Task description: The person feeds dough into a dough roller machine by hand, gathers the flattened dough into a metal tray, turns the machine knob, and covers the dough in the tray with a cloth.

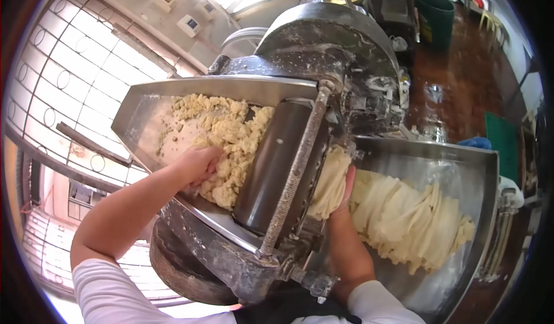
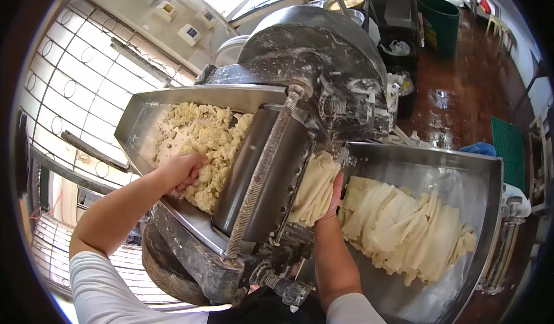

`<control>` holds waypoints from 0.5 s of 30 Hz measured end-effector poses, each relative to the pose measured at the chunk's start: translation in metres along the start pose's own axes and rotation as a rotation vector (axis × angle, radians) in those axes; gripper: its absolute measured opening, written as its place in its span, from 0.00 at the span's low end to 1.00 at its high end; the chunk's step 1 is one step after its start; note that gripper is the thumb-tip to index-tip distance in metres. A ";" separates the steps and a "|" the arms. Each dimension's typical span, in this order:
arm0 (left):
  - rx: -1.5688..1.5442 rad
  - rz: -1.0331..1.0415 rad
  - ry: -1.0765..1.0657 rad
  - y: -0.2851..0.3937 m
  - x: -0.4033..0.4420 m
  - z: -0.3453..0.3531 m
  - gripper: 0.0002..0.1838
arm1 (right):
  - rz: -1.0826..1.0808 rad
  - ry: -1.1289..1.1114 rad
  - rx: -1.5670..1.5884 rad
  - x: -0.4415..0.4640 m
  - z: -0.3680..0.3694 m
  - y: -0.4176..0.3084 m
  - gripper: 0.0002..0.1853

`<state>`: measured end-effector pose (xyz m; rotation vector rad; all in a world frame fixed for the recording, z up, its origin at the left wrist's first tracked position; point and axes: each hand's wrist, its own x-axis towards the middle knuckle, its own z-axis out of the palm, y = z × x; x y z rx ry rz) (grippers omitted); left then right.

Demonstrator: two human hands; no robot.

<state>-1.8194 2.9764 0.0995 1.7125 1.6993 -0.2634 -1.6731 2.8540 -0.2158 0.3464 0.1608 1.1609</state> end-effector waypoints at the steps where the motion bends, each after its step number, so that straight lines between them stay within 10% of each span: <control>1: -0.015 0.025 0.031 0.002 0.001 0.010 0.23 | -0.015 0.014 -0.006 -0.004 -0.001 -0.005 0.35; 10: -0.078 0.247 0.214 0.017 -0.003 0.036 0.25 | -0.134 0.009 -0.090 -0.044 0.060 -0.039 0.38; 12: 0.193 0.834 0.616 0.016 0.008 -0.004 0.25 | -0.130 -0.004 -0.055 -0.056 0.060 -0.060 0.38; 15: -0.016 0.427 0.534 -0.024 0.068 -0.067 0.30 | -0.258 0.040 -0.190 -0.072 0.064 -0.077 0.38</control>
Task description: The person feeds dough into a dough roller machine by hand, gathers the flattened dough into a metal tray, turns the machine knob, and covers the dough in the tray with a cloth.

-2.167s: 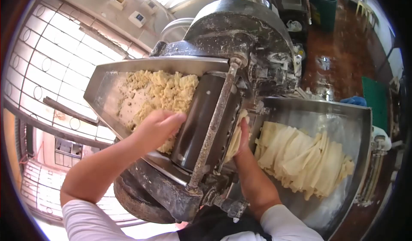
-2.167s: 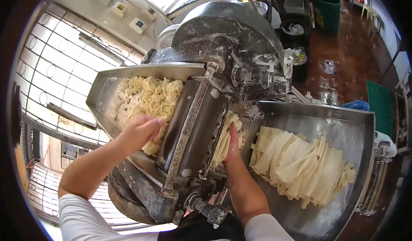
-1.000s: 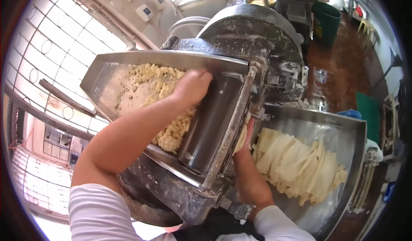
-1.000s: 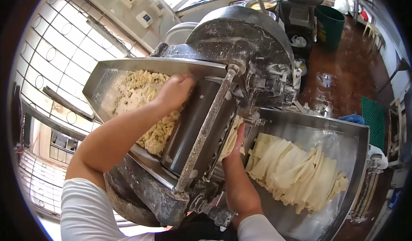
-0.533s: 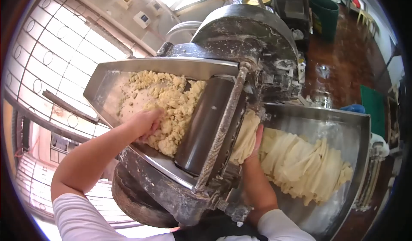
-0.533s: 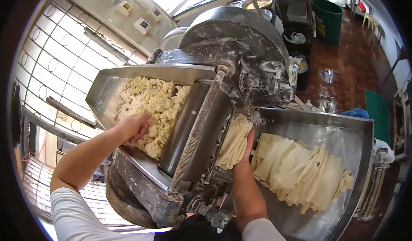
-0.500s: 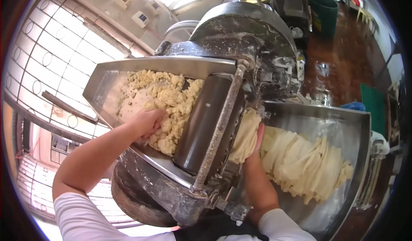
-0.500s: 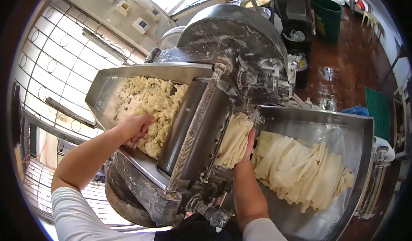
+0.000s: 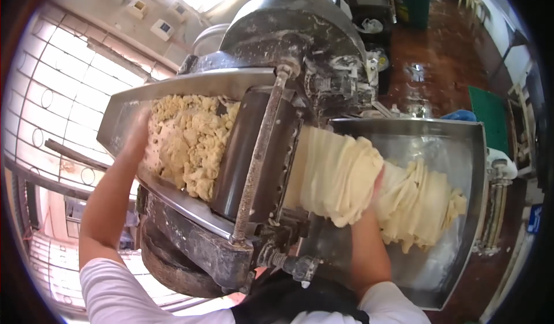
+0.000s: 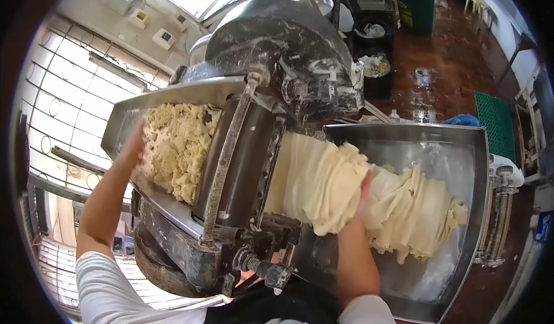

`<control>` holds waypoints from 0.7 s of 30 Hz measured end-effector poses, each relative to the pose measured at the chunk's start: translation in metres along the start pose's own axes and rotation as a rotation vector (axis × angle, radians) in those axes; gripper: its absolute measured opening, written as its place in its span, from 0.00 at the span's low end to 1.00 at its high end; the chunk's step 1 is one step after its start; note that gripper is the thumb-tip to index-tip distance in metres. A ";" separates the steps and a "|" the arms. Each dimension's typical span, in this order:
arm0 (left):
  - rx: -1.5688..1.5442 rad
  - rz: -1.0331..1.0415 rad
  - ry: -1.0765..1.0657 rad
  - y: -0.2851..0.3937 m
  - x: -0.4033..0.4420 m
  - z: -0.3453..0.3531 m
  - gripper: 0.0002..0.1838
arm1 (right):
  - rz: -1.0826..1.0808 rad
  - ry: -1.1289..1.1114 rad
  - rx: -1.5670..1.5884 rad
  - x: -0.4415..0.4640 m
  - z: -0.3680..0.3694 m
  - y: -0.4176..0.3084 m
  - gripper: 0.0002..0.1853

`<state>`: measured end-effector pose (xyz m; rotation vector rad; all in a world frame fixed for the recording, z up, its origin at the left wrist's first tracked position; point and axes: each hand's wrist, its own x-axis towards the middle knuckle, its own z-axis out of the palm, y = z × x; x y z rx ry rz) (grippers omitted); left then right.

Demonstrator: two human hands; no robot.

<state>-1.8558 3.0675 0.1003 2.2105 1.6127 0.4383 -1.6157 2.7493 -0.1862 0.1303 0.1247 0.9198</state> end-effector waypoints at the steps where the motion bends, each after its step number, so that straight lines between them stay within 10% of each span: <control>1: 0.055 -0.066 0.002 -0.020 0.003 0.014 0.32 | -0.017 0.021 -0.005 -0.007 0.013 -0.016 0.38; 3: -0.184 -0.323 -0.002 0.029 -0.032 0.028 0.37 | -0.010 0.086 -0.078 -0.028 0.003 -0.039 0.38; 10: -0.056 -0.001 -0.031 0.055 -0.063 0.072 0.22 | 0.305 0.632 -0.830 -0.102 -0.019 -0.177 0.31; 15: 0.015 0.065 -0.072 0.068 -0.070 0.083 0.18 | -0.297 0.472 -1.951 -0.100 0.001 -0.150 0.21; 18: -0.057 0.048 -0.097 0.070 -0.074 0.078 0.18 | 0.610 0.290 -1.017 -0.015 0.015 0.013 0.31; 21: -0.170 0.190 -0.036 0.067 -0.071 0.053 0.24 | 0.723 -0.013 -0.630 0.047 -0.008 0.132 0.31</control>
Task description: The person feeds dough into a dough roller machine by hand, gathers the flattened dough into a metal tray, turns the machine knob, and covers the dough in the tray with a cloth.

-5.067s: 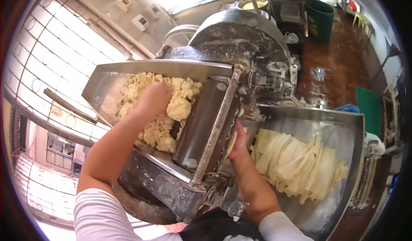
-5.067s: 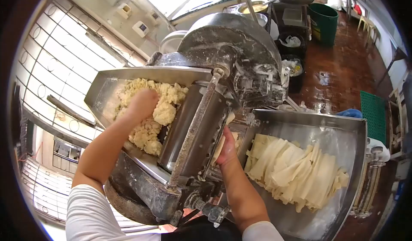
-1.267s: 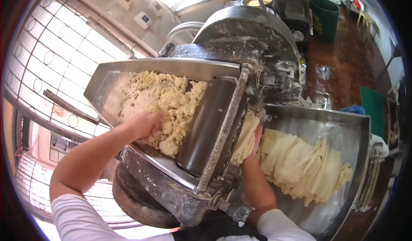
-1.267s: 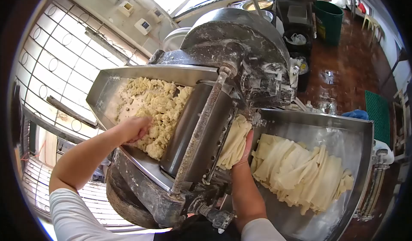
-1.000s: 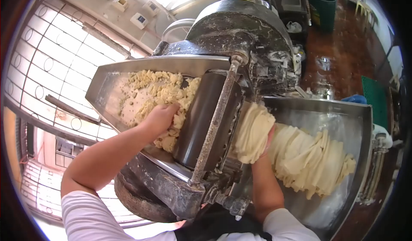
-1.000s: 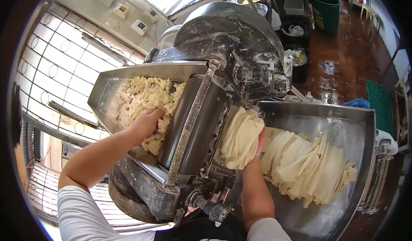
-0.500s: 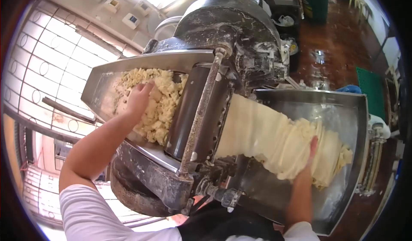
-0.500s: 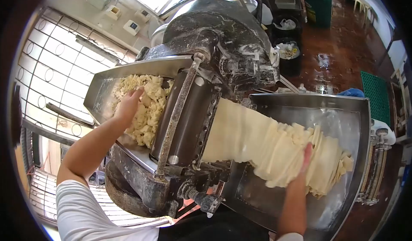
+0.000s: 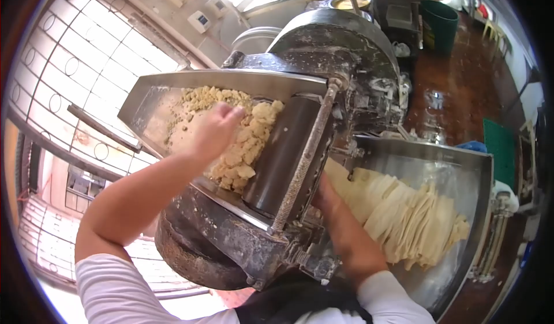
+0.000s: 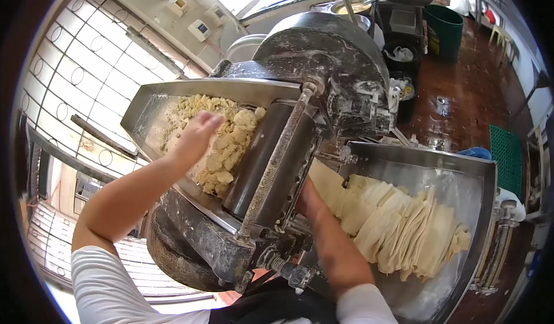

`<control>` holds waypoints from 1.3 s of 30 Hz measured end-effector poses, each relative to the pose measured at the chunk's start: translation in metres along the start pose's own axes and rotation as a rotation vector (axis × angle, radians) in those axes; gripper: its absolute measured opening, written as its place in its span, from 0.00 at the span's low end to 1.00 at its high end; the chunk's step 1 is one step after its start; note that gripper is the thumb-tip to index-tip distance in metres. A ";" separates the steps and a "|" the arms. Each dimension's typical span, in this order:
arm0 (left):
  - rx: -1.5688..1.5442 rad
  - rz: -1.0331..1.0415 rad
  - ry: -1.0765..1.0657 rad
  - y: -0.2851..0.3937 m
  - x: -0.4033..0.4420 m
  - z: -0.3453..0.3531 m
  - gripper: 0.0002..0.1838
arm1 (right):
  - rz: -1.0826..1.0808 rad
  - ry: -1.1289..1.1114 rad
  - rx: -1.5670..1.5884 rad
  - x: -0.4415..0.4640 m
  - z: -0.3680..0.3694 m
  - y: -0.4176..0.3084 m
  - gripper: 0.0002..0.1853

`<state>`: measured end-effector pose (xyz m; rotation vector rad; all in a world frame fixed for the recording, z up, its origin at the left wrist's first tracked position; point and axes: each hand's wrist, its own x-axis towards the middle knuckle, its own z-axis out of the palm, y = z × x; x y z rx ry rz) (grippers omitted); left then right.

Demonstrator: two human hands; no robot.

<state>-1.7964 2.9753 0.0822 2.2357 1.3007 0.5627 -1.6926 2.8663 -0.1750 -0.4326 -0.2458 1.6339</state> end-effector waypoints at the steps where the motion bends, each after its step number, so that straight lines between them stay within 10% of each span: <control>1: 0.039 -0.106 -0.041 0.001 -0.002 -0.007 0.25 | -0.090 -0.216 0.088 0.029 0.017 0.006 0.32; 3: 0.124 -0.312 -0.131 0.006 -0.011 -0.018 0.26 | -0.145 -0.237 0.322 0.038 0.046 -0.010 0.32; 10: 0.378 -0.077 -0.090 0.008 -0.008 0.043 0.25 | -0.208 -0.052 0.476 0.010 0.062 -0.031 0.34; 16: -0.001 -0.149 -0.154 -0.012 -0.006 0.044 0.20 | -0.197 -0.109 0.648 -0.003 0.035 -0.018 0.39; 21: 0.379 0.125 0.592 -0.119 0.139 -0.064 0.17 | -0.178 -0.097 0.624 -0.016 0.022 -0.012 0.40; 26: 0.057 -0.053 0.372 -0.218 0.226 -0.061 0.19 | -0.252 0.087 0.565 -0.026 -0.008 -0.018 0.32; 31: -0.068 -0.267 0.145 -0.076 0.097 0.007 0.22 | -0.322 0.136 0.527 -0.055 -0.024 -0.012 0.32; 33: 0.098 0.079 0.152 -0.065 0.060 0.034 0.19 | -0.328 0.102 0.570 -0.064 -0.021 -0.019 0.30; 39: -0.138 0.047 0.180 -0.004 0.046 0.036 0.19 | -0.312 0.065 0.532 -0.122 -0.009 -0.054 0.28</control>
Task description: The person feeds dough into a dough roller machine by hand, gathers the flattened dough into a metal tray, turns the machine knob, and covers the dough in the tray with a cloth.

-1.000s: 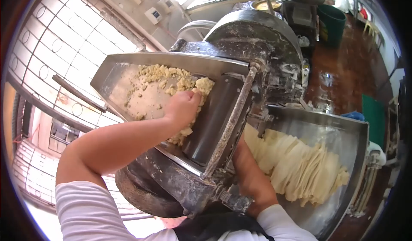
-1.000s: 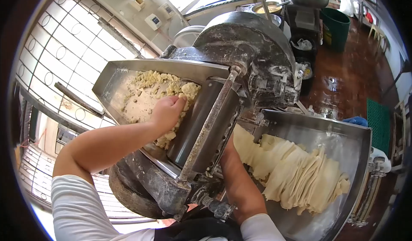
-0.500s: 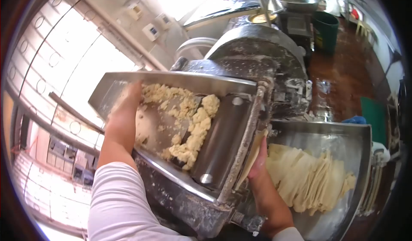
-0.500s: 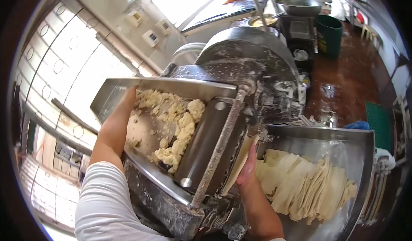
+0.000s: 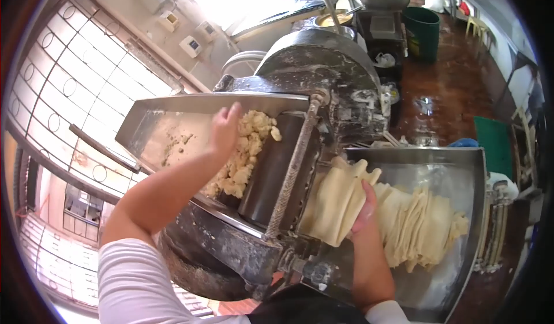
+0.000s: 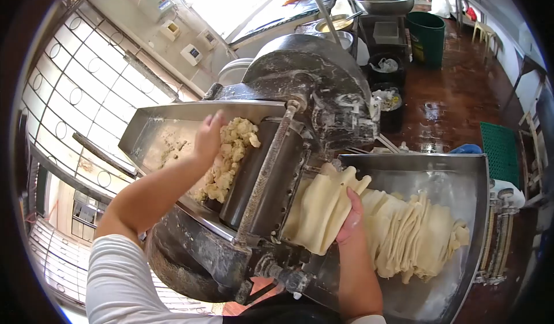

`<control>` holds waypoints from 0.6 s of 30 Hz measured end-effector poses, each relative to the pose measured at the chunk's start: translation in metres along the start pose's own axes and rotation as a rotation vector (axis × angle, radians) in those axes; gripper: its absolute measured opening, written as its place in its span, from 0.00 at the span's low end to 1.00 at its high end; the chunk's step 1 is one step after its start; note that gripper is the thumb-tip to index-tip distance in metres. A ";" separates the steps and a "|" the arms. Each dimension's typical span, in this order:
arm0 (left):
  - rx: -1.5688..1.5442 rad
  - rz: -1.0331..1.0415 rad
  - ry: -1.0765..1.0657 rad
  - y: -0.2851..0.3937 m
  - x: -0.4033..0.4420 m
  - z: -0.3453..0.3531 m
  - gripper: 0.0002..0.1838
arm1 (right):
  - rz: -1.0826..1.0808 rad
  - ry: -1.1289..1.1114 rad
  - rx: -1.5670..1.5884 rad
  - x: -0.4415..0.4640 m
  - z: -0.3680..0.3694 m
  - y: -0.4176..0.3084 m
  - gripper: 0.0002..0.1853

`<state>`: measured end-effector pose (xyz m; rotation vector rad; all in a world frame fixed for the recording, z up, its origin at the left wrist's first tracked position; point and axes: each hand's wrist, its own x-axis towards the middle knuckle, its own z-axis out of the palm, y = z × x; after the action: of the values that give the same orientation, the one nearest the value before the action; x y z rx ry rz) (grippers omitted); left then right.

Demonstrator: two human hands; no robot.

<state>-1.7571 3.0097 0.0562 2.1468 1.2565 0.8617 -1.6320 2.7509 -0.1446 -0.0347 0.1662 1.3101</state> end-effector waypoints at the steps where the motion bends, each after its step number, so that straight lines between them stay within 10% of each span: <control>1: 0.003 0.077 0.052 -0.004 0.014 0.009 0.18 | 0.002 0.027 -0.024 -0.009 0.002 -0.008 0.28; 10: 0.100 -0.055 -0.190 -0.004 -0.020 0.037 0.18 | -0.002 0.415 -0.376 -0.092 -0.049 -0.099 0.23; 13: -0.061 -0.232 -0.297 0.006 -0.039 0.013 0.17 | -0.466 0.658 -1.390 -0.120 -0.038 -0.109 0.20; 16: 0.230 0.080 -0.251 0.008 -0.036 -0.045 0.23 | -0.785 0.560 -1.380 -0.076 -0.045 -0.032 0.18; 18: 0.614 -0.238 -0.560 0.001 -0.025 -0.099 0.28 | 0.053 0.299 -0.909 -0.023 -0.023 0.008 0.25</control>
<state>-1.8387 2.9972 0.1166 2.3604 1.5364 -0.2658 -1.6478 2.7286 -0.1639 -1.0048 -0.1888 1.3346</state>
